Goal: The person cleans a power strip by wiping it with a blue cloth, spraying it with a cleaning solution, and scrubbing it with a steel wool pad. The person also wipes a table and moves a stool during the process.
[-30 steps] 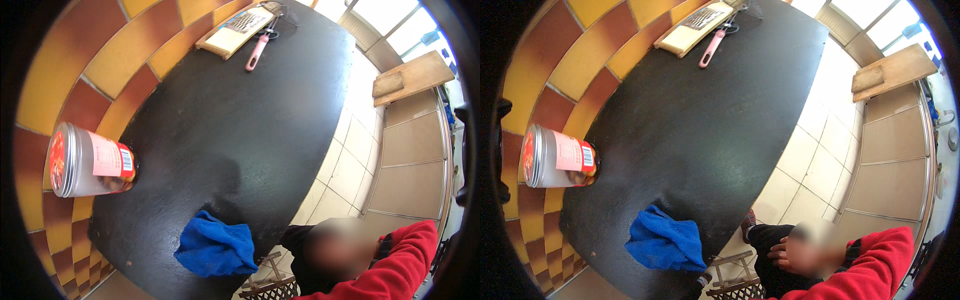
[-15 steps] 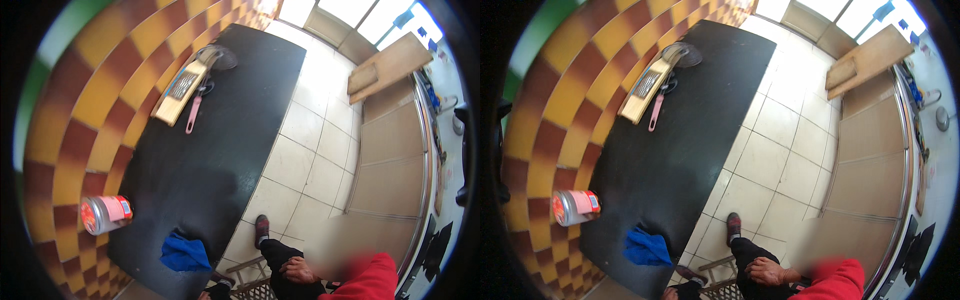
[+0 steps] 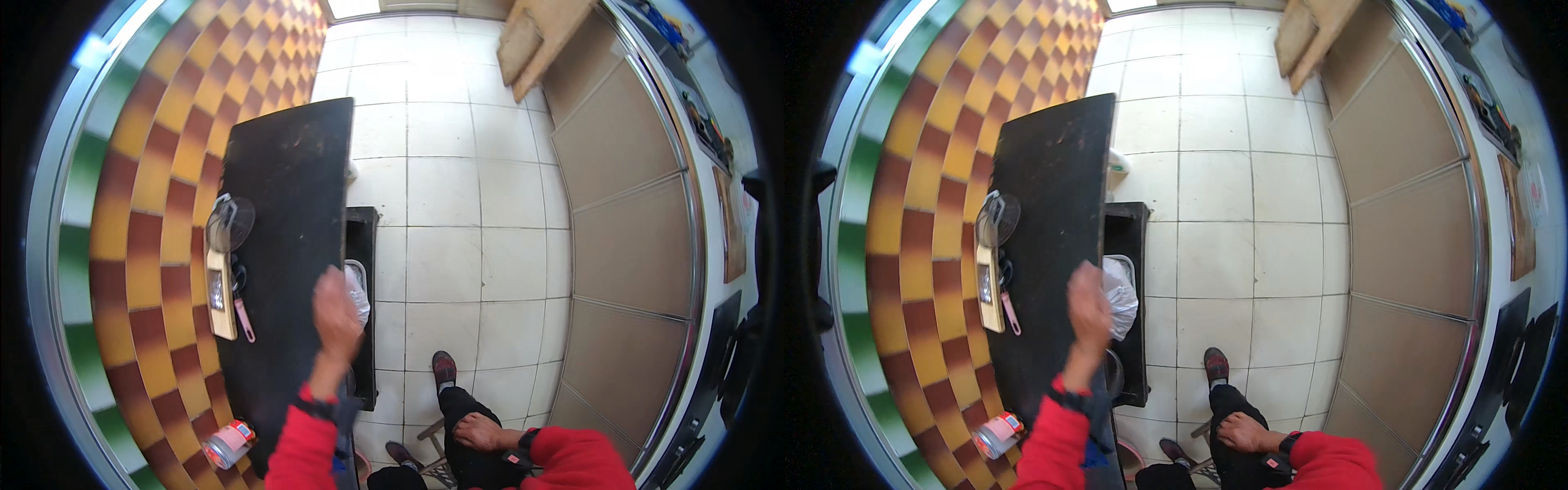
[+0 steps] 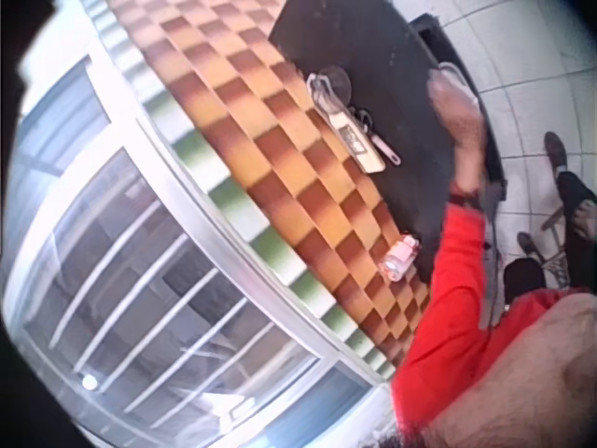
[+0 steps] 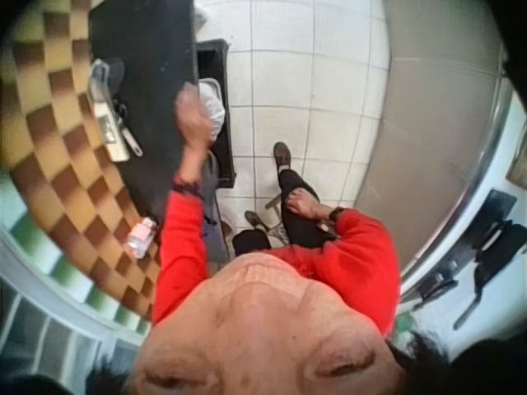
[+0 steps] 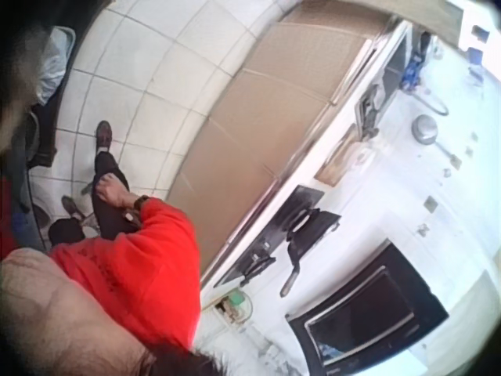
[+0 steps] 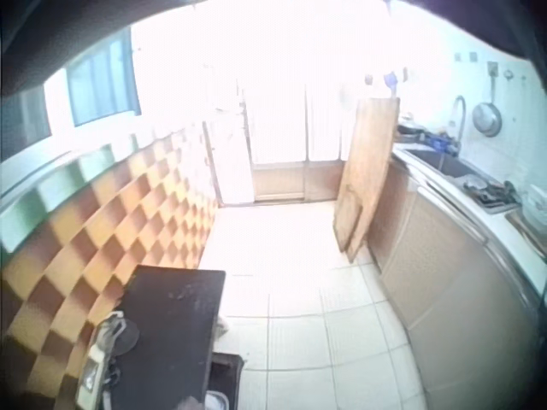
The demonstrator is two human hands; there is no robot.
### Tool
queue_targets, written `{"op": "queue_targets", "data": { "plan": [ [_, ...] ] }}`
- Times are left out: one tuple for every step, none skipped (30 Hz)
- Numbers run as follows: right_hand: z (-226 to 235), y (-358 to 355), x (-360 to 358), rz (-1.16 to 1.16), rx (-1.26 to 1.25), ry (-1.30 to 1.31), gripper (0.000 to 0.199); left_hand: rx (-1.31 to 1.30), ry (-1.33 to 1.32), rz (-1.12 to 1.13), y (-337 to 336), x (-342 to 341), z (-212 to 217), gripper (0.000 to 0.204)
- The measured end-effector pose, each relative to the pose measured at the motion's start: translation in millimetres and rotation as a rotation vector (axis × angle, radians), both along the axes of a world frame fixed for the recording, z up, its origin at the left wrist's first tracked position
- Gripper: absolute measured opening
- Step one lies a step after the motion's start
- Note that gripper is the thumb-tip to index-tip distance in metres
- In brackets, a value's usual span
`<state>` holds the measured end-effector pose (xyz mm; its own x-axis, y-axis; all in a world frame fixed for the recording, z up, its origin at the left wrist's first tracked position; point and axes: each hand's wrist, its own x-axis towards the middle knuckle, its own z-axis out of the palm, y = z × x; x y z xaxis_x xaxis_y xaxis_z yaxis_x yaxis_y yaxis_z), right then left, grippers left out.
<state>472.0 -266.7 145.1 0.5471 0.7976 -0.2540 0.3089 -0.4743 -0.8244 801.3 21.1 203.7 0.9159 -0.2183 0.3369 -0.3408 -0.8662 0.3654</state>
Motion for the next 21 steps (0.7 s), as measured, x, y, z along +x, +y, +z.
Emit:
{"op": "queue_targets", "data": {
  "plan": [
    [-2,0,2,0.000,-0.017,0.013,0.018,0.032,-0.003,0.019,12,46,1,0.037],
    [-4,-1,5,-0.038,-0.025,0.029,0.019,0.136,-0.059,0.134,16,82,-4,0.041],
    [-6,-1,8,-0.053,-0.046,0.058,0.019,0.172,-0.056,0.215,24,115,-8,0.045],
    [-8,-1,11,-0.065,-0.070,0.083,0.020,0.218,-0.037,0.307,29,139,-15,0.050],
    [-10,-1,13,-0.073,-0.078,0.090,0.021,0.290,-0.017,0.325,31,151,-26,0.052],
    [-12,0,17,-0.091,-0.074,0.102,0.021,0.378,0.061,0.366,32,158,-38,0.054],
    [-13,2,19,-0.109,-0.071,0.114,0.021,0.345,-0.007,0.348,36,158,-46,0.055],
    [-15,4,24,-0.113,-0.098,0.130,0.021,0.351,0.087,0.394,39,159,-53,0.056],
    [-16,6,27,-0.154,-0.084,0.172,0.021,0.308,0.063,0.382,43,157,-58,0.056],
    [-17,9,32,-0.174,-0.110,0.201,0.022,0.302,0.032,0.346,44,156,-62,0.056],
    [-18,13,37,-0.180,-0.100,0.211,0.021,0.296,0.035,0.343,46,154,-62,0.056],
    [-19,17,41,-0.188,-0.081,0.198,0.020,0.290,0.005,0.332,46,154,-61,0.056],
    [-20,21,47,-0.184,-0.081,0.173,0.019,0.276,0.025,0.330,45,154,-59,0.057],
    [-22,24,52,-0.159,-0.090,0.139,0.019,0.274,0.049,0.341,43,155,-56,0.057],
    [-23,27,57,-0.175,-0.093,0.160,0.019,0.280,0.072,0.360,41,156,-52,0.057],
    [-25,30,61,-0.172,-0.102,0.178,0.019,0.301,0.100,0.373,38,157,-48,0.058],
    [-26,31,66,-0.134,-0.139,0.214,0.018,0.294,0.116,0.378,36,158,-45,0.058],
    [-28,32,72,-0.119,-0.124,0.187,0.019,0.282,0.134,0.384,34,158,-42,0.059],
    [-29,32,79,-0.069,-0.136,0.175,0.019,0.276,0.141,0.384,32,158,-39,0.059],
    [-31,30,89,0.002,-0.189,0.164,0.019,0.268,0.159,0.390,31,158,-37,0.060],
    [-32,28,103,-0.018,-0.167,0.187,0.018,0.252,0.174,0.394,31,158,-34,0.060]
  ]
}}
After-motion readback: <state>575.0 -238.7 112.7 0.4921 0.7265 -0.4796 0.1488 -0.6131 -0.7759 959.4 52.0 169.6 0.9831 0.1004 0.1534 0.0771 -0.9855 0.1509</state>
